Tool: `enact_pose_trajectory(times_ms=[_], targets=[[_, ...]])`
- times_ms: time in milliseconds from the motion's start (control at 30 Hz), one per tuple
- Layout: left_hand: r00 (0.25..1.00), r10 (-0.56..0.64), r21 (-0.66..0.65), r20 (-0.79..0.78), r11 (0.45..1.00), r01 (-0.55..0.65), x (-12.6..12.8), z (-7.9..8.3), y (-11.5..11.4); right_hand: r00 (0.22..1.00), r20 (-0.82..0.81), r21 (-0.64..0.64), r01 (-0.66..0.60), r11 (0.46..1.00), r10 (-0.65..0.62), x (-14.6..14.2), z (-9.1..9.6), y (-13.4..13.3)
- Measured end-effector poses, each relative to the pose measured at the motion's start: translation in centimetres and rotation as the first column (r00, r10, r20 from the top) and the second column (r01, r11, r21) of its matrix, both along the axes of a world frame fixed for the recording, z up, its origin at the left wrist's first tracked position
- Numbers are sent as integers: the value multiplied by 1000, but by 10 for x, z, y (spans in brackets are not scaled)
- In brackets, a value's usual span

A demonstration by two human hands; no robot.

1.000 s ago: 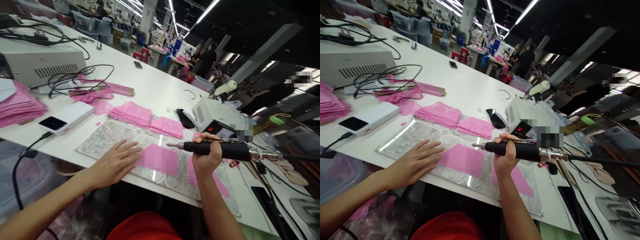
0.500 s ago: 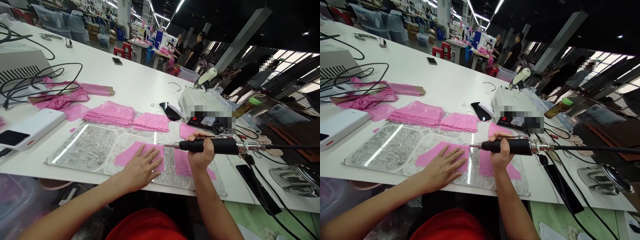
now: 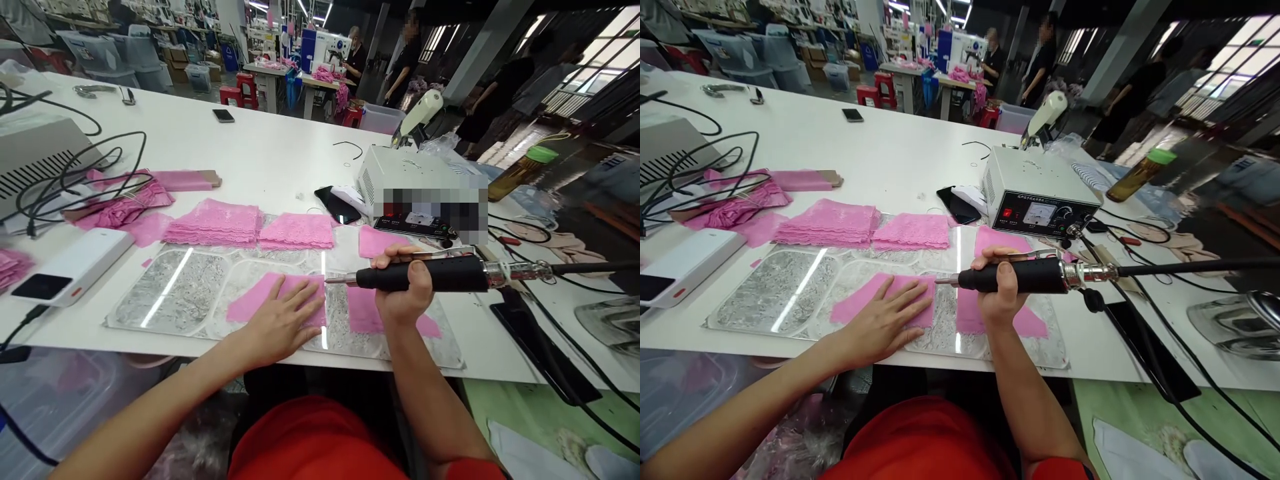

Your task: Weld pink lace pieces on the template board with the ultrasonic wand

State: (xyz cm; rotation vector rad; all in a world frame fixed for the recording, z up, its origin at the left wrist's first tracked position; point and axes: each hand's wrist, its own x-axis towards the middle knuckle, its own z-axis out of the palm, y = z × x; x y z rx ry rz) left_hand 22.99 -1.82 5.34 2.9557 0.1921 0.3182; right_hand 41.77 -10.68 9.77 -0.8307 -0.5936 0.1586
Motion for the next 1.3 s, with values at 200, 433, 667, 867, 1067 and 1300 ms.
enact_pose_trajectory(times_ms=[200, 433, 667, 867, 1067, 1300], targets=[[999, 0, 43, -52, 999, 2, 5, 4, -2, 1000, -3, 20, 24, 1000, -23, 1, 1, 0], [1000, -27, 125, 2, 992, 27, 5, 1, 2, 1000, -1, 20, 2, 1000, -2, 1, 0, 1], [999, -22, 119, -28, 993, 25, 5, 0, 2, 998, 49, -4, -30, 1000, 30, -2, -6, 5], [999, -28, 108, -40, 994, 33, 0, 3, 1, 999, 50, -45, -14, 999, 17, -2, -7, 5], [997, -57, 75, -59, 995, 61, -17, 6, -5, 999, 45, -50, 9, 999, -7, -3, -5, 4], [997, -65, 51, -42, 996, 67, -22, 1, -8, 999, 42, -59, -2, 998, 4, -4, -5, 4]])
